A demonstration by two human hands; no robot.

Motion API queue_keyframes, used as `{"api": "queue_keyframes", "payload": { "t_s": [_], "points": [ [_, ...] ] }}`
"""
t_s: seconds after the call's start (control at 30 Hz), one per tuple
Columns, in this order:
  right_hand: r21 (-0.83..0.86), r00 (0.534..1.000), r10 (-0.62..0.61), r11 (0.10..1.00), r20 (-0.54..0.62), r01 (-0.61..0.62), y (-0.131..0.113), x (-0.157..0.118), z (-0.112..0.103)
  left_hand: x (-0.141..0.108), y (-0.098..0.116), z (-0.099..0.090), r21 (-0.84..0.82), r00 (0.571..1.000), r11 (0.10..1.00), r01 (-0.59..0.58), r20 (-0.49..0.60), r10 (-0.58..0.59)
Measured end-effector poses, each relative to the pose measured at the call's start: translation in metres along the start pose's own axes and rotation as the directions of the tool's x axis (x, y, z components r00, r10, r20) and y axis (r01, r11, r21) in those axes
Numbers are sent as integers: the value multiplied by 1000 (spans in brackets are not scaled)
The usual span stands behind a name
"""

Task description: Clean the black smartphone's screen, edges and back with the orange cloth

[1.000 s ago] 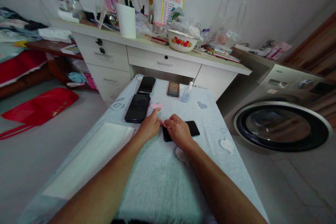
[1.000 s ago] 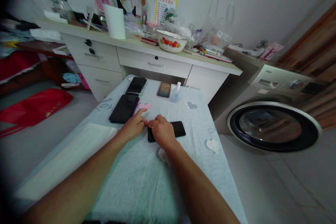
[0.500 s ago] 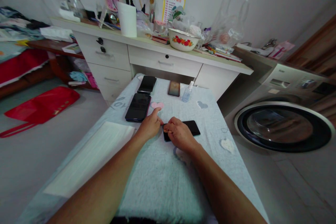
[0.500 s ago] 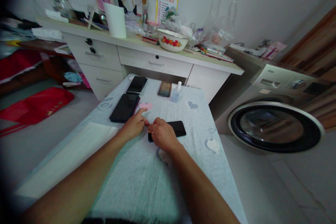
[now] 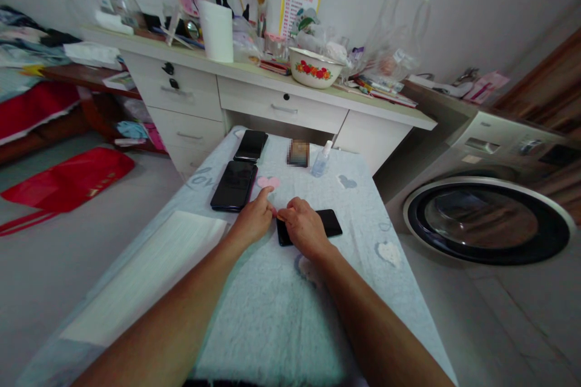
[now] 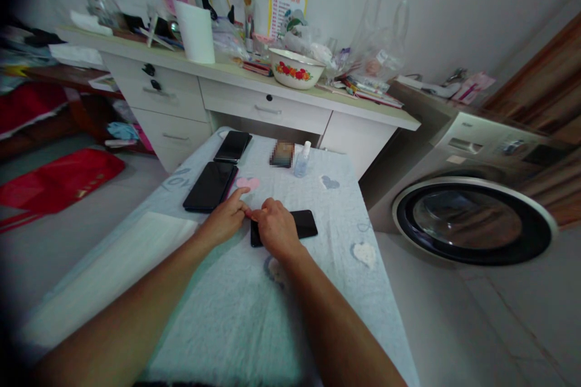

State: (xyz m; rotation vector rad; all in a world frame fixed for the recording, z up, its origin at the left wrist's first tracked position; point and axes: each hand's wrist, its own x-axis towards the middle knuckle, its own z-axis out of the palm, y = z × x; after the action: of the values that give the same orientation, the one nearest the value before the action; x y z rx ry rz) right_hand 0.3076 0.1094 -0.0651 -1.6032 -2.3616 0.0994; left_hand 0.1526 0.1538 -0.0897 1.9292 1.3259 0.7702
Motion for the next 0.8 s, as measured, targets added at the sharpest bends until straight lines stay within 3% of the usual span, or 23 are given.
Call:
{"api": "queue_keyframes", "payload": {
  "t_s": [0.33, 0.8],
  "points": [
    [35, 996, -72, 997, 54, 71, -4, -8, -7, -3, 8, -2, 26, 1000, 1000, 11, 9, -11],
    [-7, 997, 82, 997, 0, -82, 14, -11, -9, -4, 8, 0, 53, 999, 998, -31, 12, 30]
  ]
}}
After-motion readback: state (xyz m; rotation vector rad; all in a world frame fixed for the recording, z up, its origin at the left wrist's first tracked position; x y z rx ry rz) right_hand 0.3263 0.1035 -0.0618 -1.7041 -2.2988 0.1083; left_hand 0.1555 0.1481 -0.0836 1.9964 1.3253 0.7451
